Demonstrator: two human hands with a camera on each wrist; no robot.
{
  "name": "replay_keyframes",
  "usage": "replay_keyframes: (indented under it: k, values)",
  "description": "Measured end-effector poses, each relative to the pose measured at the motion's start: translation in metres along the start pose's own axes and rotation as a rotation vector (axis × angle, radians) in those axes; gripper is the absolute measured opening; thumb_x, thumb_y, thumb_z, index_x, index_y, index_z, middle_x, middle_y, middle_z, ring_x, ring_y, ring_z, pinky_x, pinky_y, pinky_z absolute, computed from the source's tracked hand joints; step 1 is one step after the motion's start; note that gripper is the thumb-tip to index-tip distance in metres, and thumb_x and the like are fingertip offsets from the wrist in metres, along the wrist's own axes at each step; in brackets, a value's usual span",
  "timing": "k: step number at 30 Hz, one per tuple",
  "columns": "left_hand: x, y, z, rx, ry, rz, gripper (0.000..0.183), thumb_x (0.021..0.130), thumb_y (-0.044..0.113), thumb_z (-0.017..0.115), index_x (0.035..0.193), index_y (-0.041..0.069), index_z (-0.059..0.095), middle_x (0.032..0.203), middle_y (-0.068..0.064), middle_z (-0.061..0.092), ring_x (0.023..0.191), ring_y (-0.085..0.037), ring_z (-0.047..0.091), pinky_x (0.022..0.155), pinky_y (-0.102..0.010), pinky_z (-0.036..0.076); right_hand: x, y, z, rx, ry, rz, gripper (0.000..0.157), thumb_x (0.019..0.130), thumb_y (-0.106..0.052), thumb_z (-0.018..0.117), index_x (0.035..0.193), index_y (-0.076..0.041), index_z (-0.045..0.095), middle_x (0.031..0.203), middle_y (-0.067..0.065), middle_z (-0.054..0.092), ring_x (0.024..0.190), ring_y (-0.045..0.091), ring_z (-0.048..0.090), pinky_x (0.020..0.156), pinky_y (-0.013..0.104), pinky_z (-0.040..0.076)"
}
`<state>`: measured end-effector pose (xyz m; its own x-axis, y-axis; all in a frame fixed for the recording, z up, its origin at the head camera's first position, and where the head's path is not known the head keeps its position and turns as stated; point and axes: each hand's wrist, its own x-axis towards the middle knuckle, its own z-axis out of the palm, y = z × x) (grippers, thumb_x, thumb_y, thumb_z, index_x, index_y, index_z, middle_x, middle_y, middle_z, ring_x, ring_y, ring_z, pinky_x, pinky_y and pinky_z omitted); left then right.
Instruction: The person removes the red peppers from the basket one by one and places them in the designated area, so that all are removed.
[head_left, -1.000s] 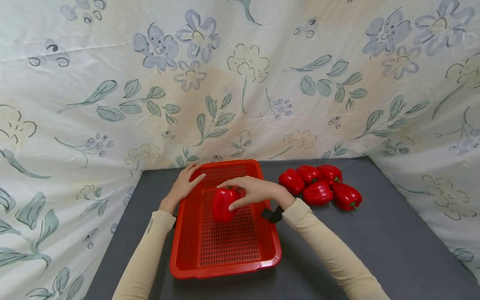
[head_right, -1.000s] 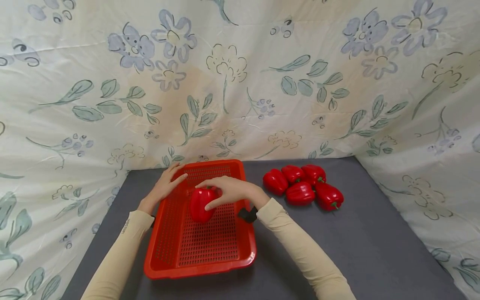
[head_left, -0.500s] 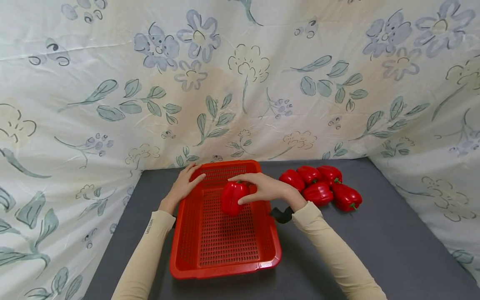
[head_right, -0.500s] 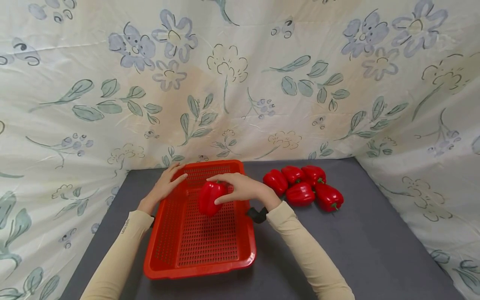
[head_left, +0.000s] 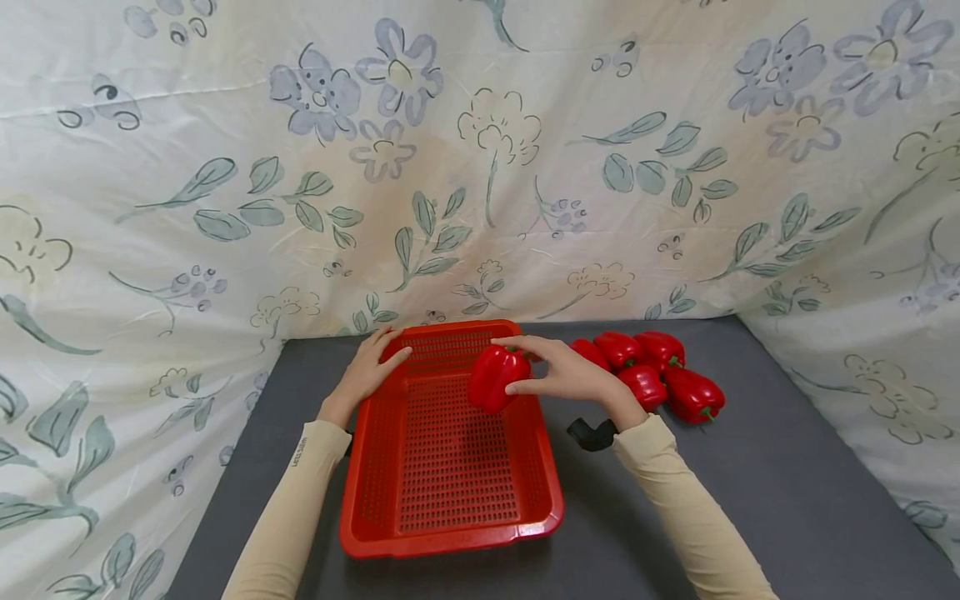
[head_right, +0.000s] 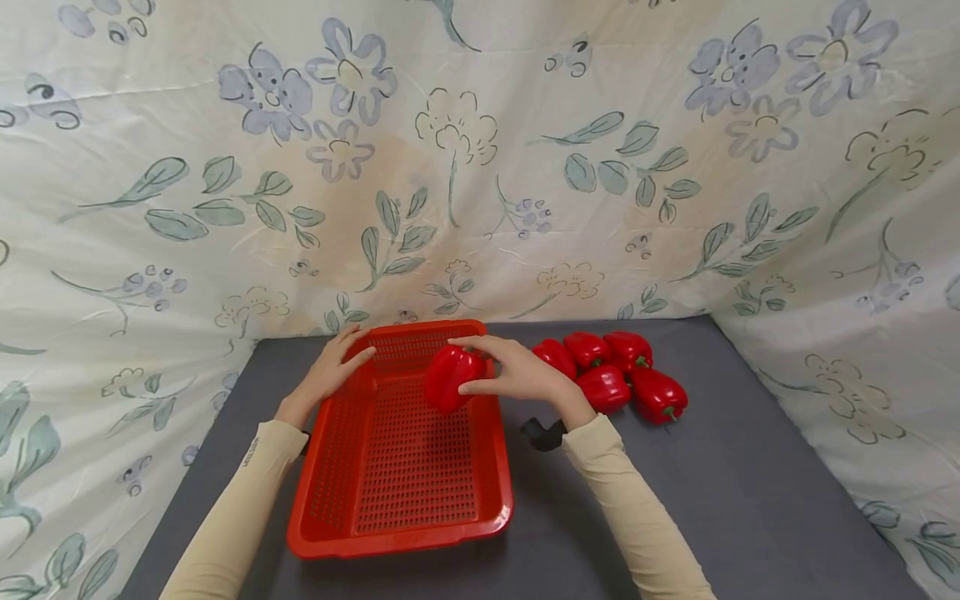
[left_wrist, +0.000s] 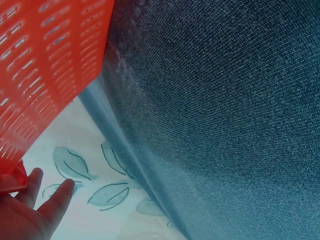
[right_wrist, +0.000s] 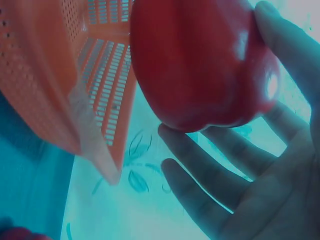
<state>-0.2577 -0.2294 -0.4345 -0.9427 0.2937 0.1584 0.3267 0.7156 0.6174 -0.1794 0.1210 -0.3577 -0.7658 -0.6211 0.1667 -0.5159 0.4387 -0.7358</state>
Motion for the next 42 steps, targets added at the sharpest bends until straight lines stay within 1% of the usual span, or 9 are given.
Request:
replay_keyframes:
  k: [5,7,13,18,22,25,33,39,42]
  values:
    - [0.000,0.000,0.000,0.003,0.000,-0.004,0.070,0.090,0.061,0.040,0.145,0.018,0.034,0.153,-0.012,0.019,0.139,-0.038,0.015,0.100,-0.069,0.019,-0.012,0.008,-0.009,-0.027,0.080,-0.009,0.072,0.077,-0.037,0.074,0.140,-0.023,0.041,0.125,-0.003,0.057,0.105,0.018,0.057,0.076,0.035,0.054]
    - [0.000,-0.001,0.000,0.003,-0.006,-0.012,0.068,0.090,0.059,0.041,0.145,0.019,0.034,0.154,-0.011,0.018,0.140,-0.036,0.014,0.101,-0.069,0.019,-0.017,0.011,-0.013,-0.037,0.105,0.003,0.074,0.076,-0.039,0.074,0.140,-0.024,0.041,0.126,-0.005,0.057,0.106,0.018,0.057,0.076,0.033,0.053]
    - [0.001,-0.001,0.001,0.018,-0.013,-0.023,0.065,0.092,0.055,0.043,0.145,0.018,0.033,0.154,-0.009,0.017,0.140,-0.035,0.014,0.101,-0.068,0.020,-0.031,0.022,-0.020,-0.044,0.172,0.044,0.072,0.076,-0.041,0.074,0.139,-0.031,0.040,0.125,-0.008,0.057,0.107,0.014,0.057,0.084,0.039,0.052]
    - [0.000,-0.001,0.000,-0.004,-0.014,-0.022,0.067,0.092,0.056,0.043,0.144,0.016,0.035,0.154,-0.009,0.017,0.140,-0.036,0.014,0.101,-0.068,0.020,-0.043,0.030,-0.026,-0.053,0.223,0.090,0.072,0.077,-0.040,0.074,0.139,-0.030,0.040,0.125,-0.004,0.055,0.106,0.018,0.056,0.081,0.040,0.053]
    - [0.000,0.000,-0.001,-0.005,-0.013,-0.019,0.067,0.091,0.057,0.043,0.144,0.017,0.035,0.154,-0.010,0.017,0.140,-0.036,0.014,0.101,-0.069,0.020,-0.052,0.037,-0.029,-0.072,0.268,0.128,0.072,0.077,-0.039,0.074,0.140,-0.029,0.040,0.129,0.000,0.050,0.109,0.021,0.052,0.081,0.043,0.053]
    - [0.000,0.000,-0.001,-0.003,-0.014,-0.019,0.066,0.091,0.057,0.043,0.144,0.018,0.034,0.154,-0.009,0.017,0.140,-0.036,0.014,0.101,-0.068,0.020,-0.058,0.042,-0.031,-0.092,0.302,0.136,0.071,0.078,-0.038,0.073,0.140,-0.028,0.040,0.130,0.002,0.048,0.109,0.023,0.052,0.081,0.046,0.052]
    - [0.001,0.000,-0.001,-0.001,-0.017,-0.020,0.067,0.091,0.057,0.042,0.144,0.017,0.034,0.154,-0.010,0.017,0.140,-0.036,0.013,0.101,-0.069,0.019,-0.070,0.056,-0.029,-0.139,0.371,0.120,0.071,0.079,-0.032,0.073,0.141,-0.025,0.040,0.129,0.007,0.049,0.108,0.027,0.054,0.084,0.052,0.049]
    - [0.001,0.001,-0.002,-0.006,-0.018,-0.022,0.067,0.092,0.056,0.042,0.144,0.015,0.034,0.154,-0.010,0.017,0.140,-0.036,0.013,0.101,-0.068,0.019,-0.078,0.070,-0.023,-0.142,0.379,0.166,0.072,0.078,-0.035,0.073,0.141,-0.022,0.040,0.133,0.009,0.047,0.106,0.029,0.054,0.082,0.052,0.051]
    - [0.001,0.002,-0.002,-0.002,-0.020,-0.021,0.067,0.092,0.056,0.043,0.144,0.015,0.034,0.154,-0.010,0.016,0.140,-0.036,0.013,0.101,-0.068,0.019,-0.083,0.077,-0.018,-0.148,0.392,0.181,0.072,0.078,-0.036,0.074,0.140,-0.023,0.041,0.134,0.009,0.047,0.106,0.029,0.055,0.081,0.051,0.051]
